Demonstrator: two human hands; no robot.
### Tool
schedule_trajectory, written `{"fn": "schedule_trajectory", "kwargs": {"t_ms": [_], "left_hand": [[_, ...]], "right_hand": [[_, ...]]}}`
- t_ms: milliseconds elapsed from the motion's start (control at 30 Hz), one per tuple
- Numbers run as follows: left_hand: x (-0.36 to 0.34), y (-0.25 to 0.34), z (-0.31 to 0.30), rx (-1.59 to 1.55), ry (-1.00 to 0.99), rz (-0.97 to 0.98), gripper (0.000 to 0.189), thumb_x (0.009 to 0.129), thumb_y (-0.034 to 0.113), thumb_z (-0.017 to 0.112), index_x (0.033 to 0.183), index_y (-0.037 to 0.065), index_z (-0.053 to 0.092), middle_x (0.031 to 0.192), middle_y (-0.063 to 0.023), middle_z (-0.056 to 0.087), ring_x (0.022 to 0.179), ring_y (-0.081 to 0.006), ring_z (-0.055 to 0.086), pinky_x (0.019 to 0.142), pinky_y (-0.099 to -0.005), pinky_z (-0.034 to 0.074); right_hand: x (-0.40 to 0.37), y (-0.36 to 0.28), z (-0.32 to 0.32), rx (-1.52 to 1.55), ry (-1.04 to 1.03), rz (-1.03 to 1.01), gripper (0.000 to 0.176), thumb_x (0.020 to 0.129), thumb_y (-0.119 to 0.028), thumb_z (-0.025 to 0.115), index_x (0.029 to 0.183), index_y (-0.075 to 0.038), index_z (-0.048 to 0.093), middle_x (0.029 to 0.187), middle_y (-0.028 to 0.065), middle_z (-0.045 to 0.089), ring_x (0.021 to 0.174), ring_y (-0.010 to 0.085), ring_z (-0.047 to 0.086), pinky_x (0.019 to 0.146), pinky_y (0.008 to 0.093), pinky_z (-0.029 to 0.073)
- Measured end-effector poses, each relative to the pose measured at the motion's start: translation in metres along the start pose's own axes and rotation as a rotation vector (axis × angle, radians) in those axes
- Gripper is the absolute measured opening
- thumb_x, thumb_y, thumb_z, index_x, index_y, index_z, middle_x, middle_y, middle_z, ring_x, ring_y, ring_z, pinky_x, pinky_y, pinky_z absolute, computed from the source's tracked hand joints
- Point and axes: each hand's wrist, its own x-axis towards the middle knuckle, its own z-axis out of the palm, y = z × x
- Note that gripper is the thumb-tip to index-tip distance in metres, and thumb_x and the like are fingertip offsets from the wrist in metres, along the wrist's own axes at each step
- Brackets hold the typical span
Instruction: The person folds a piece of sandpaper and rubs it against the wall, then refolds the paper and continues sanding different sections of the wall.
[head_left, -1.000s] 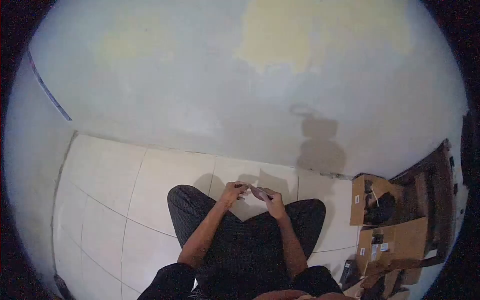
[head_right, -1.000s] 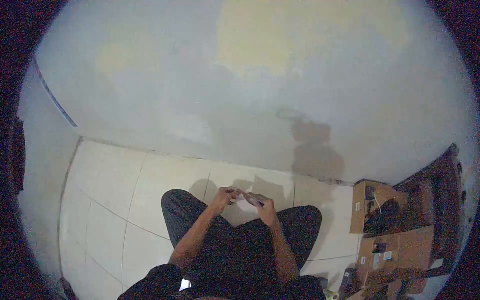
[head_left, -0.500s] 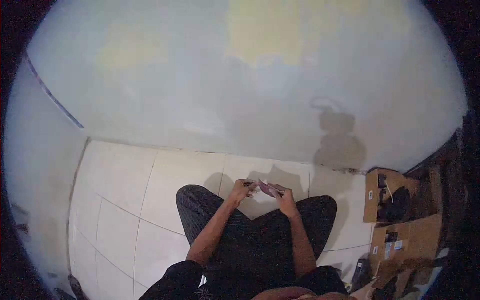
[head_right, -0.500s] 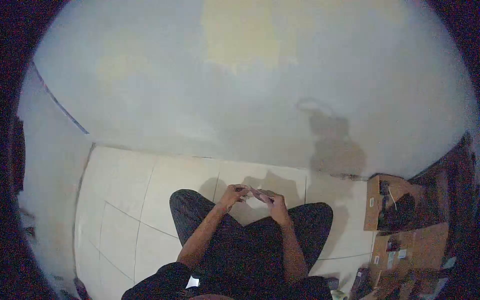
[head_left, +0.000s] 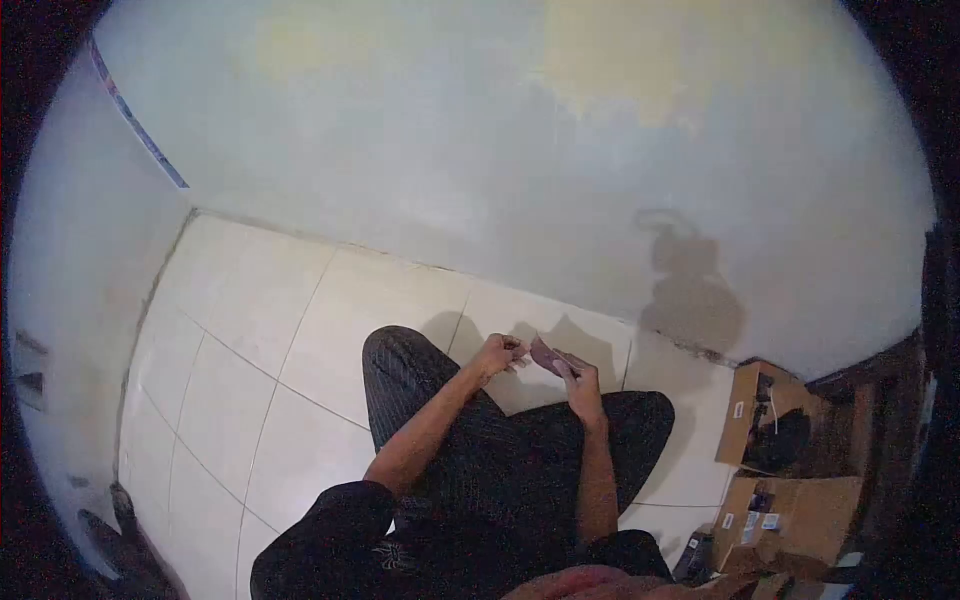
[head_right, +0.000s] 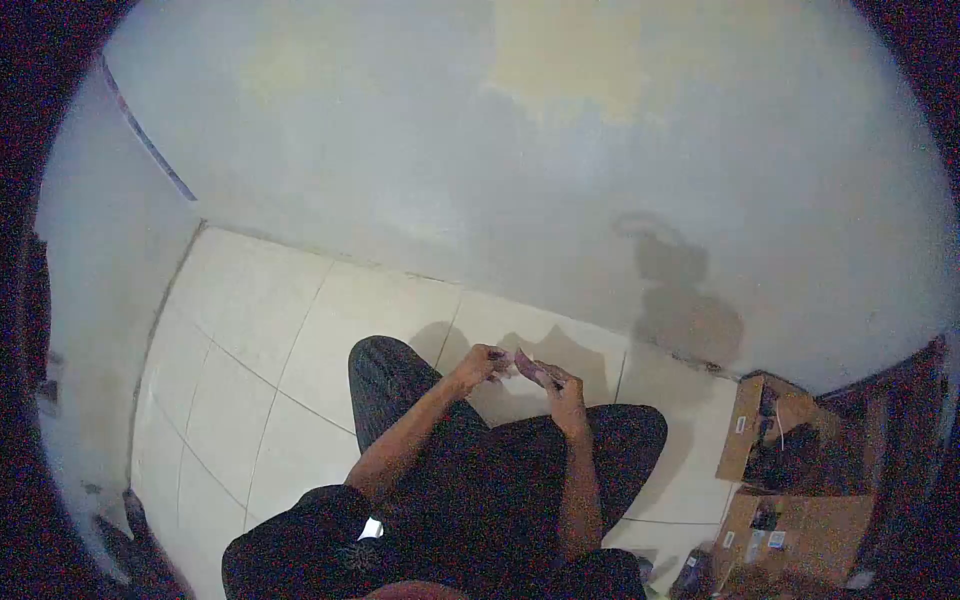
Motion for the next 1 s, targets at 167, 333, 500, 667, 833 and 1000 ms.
{"fn": "schedule_trajectory", "kwargs": {"t_ms": [167, 333, 500, 667, 833, 1000], "left_hand": [[0.01, -0.013, -0.001, 0.076, -0.053, 0.015, 0.035, 0.09, 0.029, 0.064, 0.096, -0.005, 0.067, 0.078, -0.0061, 0.066, 0.07, -0.0124, 0.062, 0.06, -0.0307, 0.052], [0.006, 0.004, 0.0, 0.262, -0.051, -0.016, 0.029, 0.09, 0.021, 0.06, 0.093, -0.007, 0.068, 0.076, -0.0087, 0.067, 0.069, -0.0162, 0.063, 0.06, -0.0329, 0.051], [0.006, 0.007, -0.008, 0.395, 0.035, 0.038, 0.027, 0.087, 0.019, 0.061, 0.096, -0.005, 0.069, 0.077, -0.0101, 0.068, 0.067, -0.0179, 0.062, 0.059, -0.0345, 0.05], [0.008, 0.0, -0.012, 0.046, -0.114, -0.007, 0.027, 0.086, 0.019, 0.061, 0.099, -0.003, 0.069, 0.082, -0.0092, 0.068, 0.069, -0.0187, 0.062, 0.06, -0.0332, 0.051], [0.012, 0.017, -0.01, 0.248, -0.197, 0.057, 0.027, 0.086, 0.02, 0.061, 0.101, -0.001, 0.068, 0.088, -0.0108, 0.068, 0.082, -0.0202, 0.064, 0.066, -0.0352, 0.054], [0.019, -0.017, -0.017, -0.144, -0.158, 0.052, 0.027, 0.084, 0.024, 0.063, 0.096, 0.0, 0.069, 0.088, -0.0126, 0.068, 0.082, -0.0228, 0.065, 0.069, -0.0366, 0.053]], "right_hand": [[0.0, -0.003, -0.004, -0.007, 0.023, 0.084, 0.024, 0.093, -0.014, 0.058, 0.107, 0.004, 0.066, 0.109, 0.0137, 0.067, 0.102, 0.0208, 0.061, 0.093, 0.0329, 0.046], [0.0, 0.007, -0.003, -0.192, -0.024, -0.073, 0.026, 0.092, -0.013, 0.058, 0.11, 0.005, 0.064, 0.11, 0.0173, 0.067, 0.102, 0.0246, 0.063, 0.093, 0.0344, 0.046], [0.005, -0.013, -0.004, -0.213, -0.053, -0.024, 0.027, 0.093, -0.012, 0.057, 0.114, 0.005, 0.062, 0.11, 0.0184, 0.066, 0.102, 0.0246, 0.064, 0.093, 0.0344, 0.047], [-0.009, -0.031, 0.002, -0.129, -0.001, 0.083, 0.032, 0.093, -0.019, 0.059, 0.114, 0.005, 0.062, 0.11, 0.0152, 0.067, 0.101, 0.0214, 0.06, 0.093, 0.0343, 0.045], [-0.008, -0.013, -0.001, -0.066, 0.178, 0.155, 0.036, 0.091, -0.024, 0.06, 0.11, 0.006, 0.064, 0.105, 0.015, 0.069, 0.095, 0.0203, 0.063, 0.088, 0.0341, 0.048], [0.006, 0.001, 0.013, -0.173, 0.127, -0.001, 0.035, 0.094, -0.023, 0.055, 0.114, 0.006, 0.063, 0.108, 0.0184, 0.067, 0.099, 0.0239, 0.064, 0.089, 0.0358, 0.049]]}}
